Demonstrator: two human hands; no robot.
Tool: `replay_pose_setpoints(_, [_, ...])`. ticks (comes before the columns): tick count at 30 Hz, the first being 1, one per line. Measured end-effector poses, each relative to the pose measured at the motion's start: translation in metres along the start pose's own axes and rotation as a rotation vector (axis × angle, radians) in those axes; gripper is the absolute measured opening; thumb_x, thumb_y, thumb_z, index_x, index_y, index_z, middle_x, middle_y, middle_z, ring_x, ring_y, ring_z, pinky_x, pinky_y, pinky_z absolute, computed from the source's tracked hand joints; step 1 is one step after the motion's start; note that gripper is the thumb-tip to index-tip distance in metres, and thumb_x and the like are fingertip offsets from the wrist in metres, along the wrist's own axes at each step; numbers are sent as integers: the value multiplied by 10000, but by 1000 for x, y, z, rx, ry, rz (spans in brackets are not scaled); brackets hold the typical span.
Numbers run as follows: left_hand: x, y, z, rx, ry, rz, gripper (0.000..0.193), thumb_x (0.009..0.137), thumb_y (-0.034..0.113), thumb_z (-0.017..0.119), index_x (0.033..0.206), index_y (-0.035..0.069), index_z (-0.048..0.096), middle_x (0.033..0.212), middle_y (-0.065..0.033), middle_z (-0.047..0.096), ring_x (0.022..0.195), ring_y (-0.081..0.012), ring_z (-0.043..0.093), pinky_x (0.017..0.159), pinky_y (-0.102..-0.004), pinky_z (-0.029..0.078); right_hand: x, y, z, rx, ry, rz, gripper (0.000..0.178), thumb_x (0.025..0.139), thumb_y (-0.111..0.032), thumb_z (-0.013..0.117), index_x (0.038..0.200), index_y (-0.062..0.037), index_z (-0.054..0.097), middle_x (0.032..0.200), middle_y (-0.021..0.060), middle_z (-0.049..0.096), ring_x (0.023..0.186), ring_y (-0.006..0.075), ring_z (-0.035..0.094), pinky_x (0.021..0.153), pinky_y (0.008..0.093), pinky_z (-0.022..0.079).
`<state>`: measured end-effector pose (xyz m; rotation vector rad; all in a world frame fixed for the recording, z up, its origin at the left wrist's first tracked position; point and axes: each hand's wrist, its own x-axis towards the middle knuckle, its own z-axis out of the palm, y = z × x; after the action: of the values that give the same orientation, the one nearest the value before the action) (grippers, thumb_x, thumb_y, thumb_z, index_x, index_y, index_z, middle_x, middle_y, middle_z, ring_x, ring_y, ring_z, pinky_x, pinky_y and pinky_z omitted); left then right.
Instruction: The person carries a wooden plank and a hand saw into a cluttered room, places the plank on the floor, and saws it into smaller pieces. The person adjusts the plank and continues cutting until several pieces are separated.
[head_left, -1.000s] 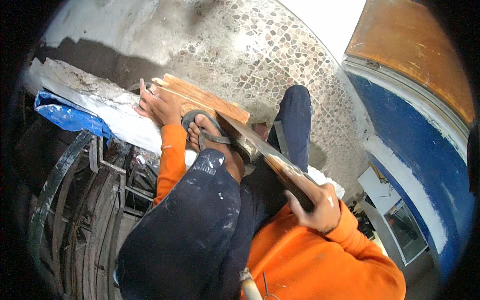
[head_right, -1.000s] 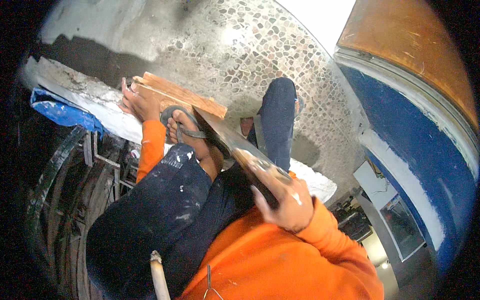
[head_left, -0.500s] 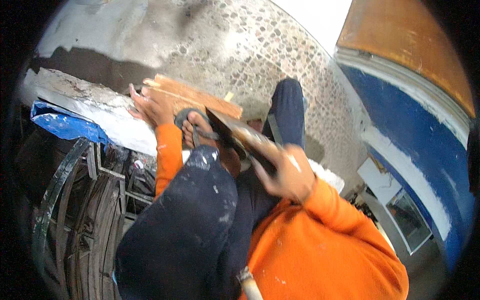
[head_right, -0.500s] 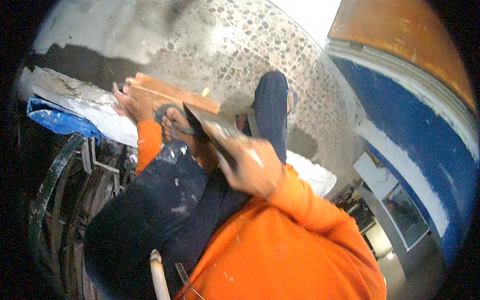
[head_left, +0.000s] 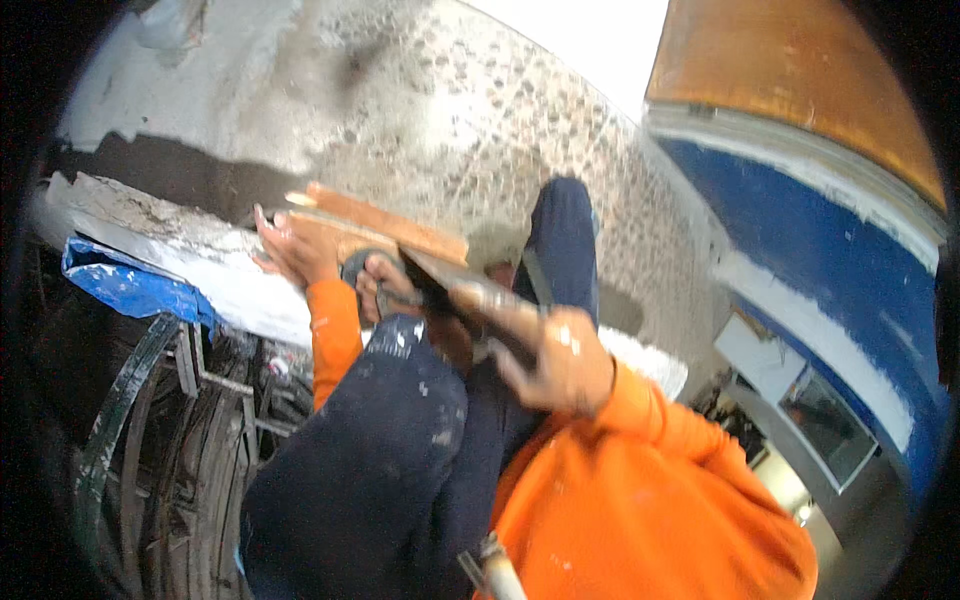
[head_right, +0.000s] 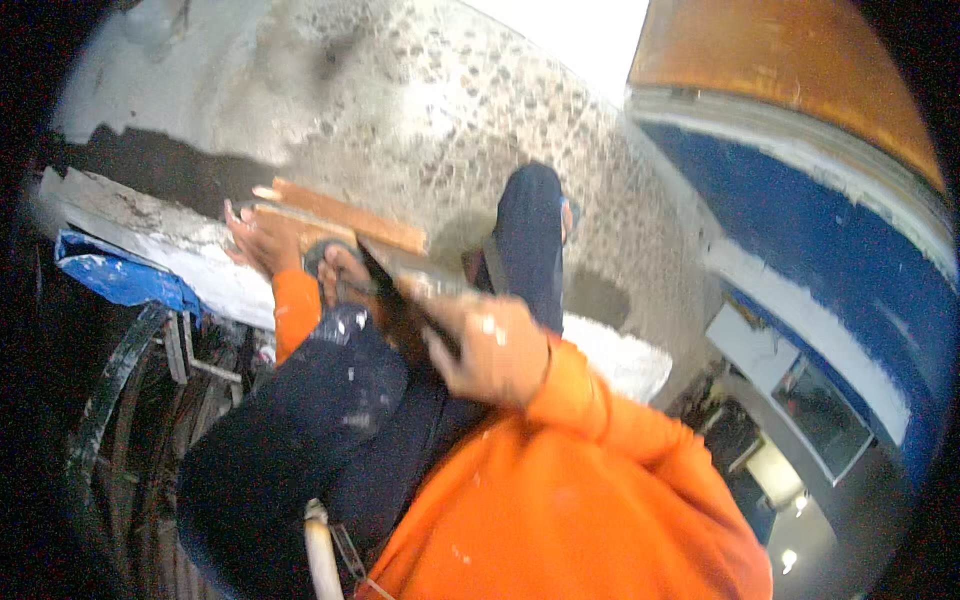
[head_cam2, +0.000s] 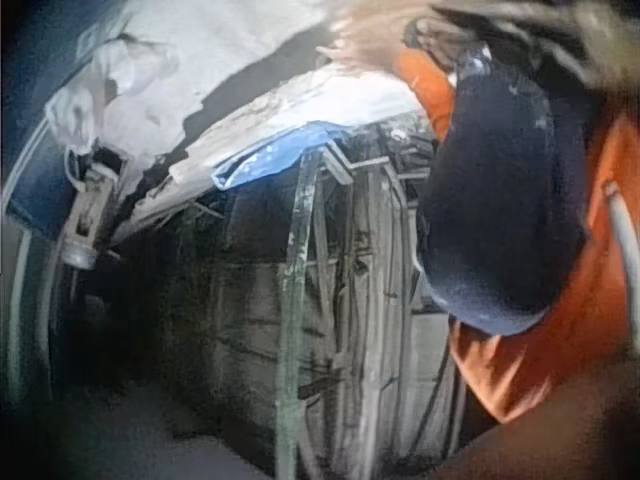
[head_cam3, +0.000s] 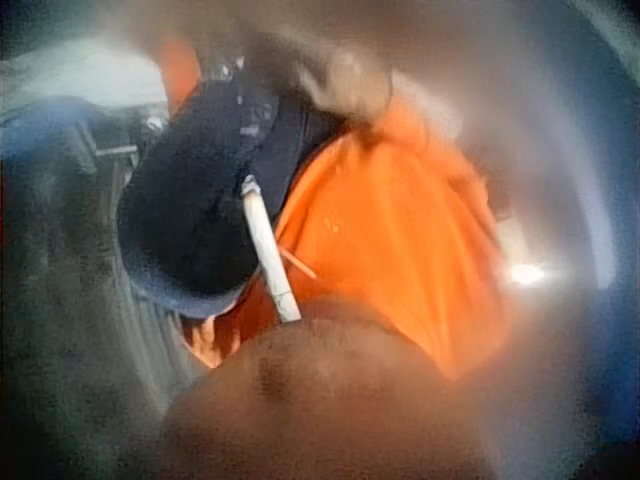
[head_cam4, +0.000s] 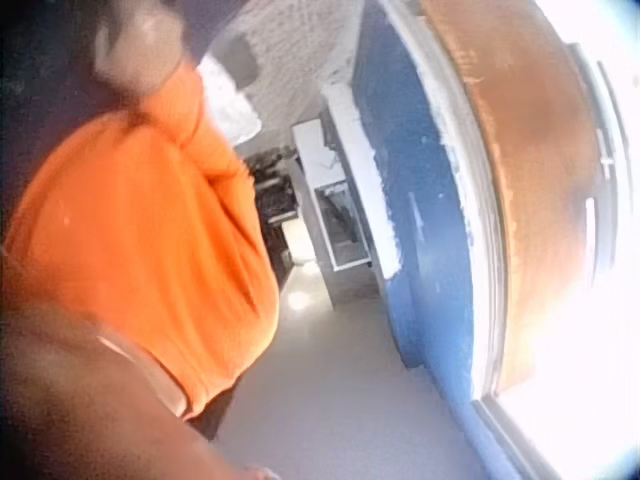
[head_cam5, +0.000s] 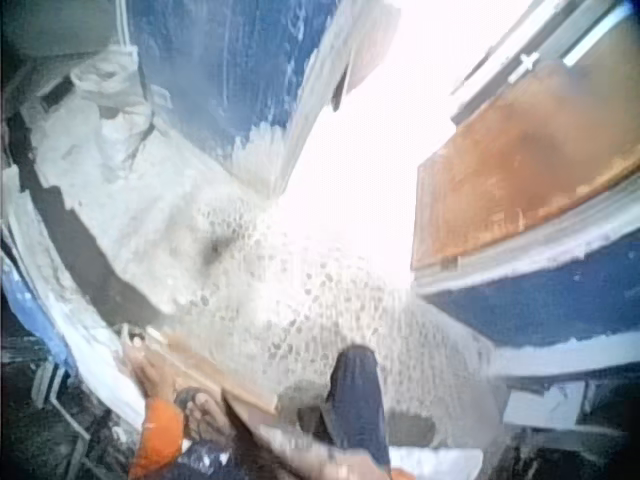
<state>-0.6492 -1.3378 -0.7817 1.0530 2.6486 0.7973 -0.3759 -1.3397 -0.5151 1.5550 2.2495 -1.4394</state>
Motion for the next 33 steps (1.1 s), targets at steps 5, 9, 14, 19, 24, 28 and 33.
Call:
replay_pose_setpoints(5, [3, -4, -17, 85, 94, 56, 488, 1035, 354, 283, 1406, 75, 432, 1181, -161, 664, 1219, -341, 555, 1157, -561, 62, -48, -17, -54, 45, -93, 99, 537, 794, -142, 678, 1317, -72, 572, 1057, 220, 685, 872, 386, 684, 740, 434, 571])
replay_pose_setpoints(9, [7, -7, -1, 111, 115, 38, 463, 1038, 341, 287, 1412, 112, 435, 1173, -140, 673, 1195, -317, 575, 1157, -551, 64, -43, -22, -54, -9, -71, 71, 547, 793, -146, 683, 1323, -73, 569, 1047, 221, 687, 837, 387, 684, 730, 439, 570])
replay_pose_setpoints(14, [16, 10, 12, 38, 83, 6, 472, 1042, 342, 300, 1388, 59, 452, 1301, -177, 595, 1237, -328, 542, 1170, -546, 78, -10, -6, -16, 24, 28, -30, 610, 791, -152, 664, 1382, -104, 523, 1059, 211, 691, 845, 386, 685, 757, 439, 563])
replay_pose_setpoints(19, [4, -2, -14, 69, 67, 16, 474, 1039, 337, 305, 1381, 44, 455, 1281, -191, 603, 1234, -337, 543, 1162, -561, 81, -41, -22, -64, 71, -110, 112, 535, 808, -144, 649, 1333, -88, 565, 944, 224, 697, 782, 388, 685, 713, 444, 566])
replay_pose_setpoints(24, [-2, 3, -7, 73, 25, -3, 489, 1045, 357, 284, 1382, 46, 450, 1265, -183, 608, 1235, -319, 543, 1168, -549, 85, -8, 14, -18, -9, 0, 8, 524, 810, -172, 655, 1323, -99, 578, 826, 221, 688, 676, 401, 664, 675, 462, 556])
replay_pose_setpoints(28, [3, 4, -3, 83, 110, 61, 463, 1048, 345, 301, 1362, 55, 479, 1249, -164, 617, 1223, -305, 548, 1178, -533, 97, -5, 22, -16, 13, -60, 123, 505, 822, -160, 653, 1315, -76, 586, 910, 236, 693, 777, 392, 684, 748, 445, 560])
replay_pose_setpoints(33, [5, -15, -4, 128, 153, 51, 428, 1018, 355, 348, 1292, 114, 572, 1149, -130, 681, 1151, -311, 584, 1164, -533, 111, -20, 46, -28, 336, 125, 183, 426, 838, -98, 664, 1239, 33, 603, 1155, 223, 679, 1066, 324, 679, 934, 349, 503])
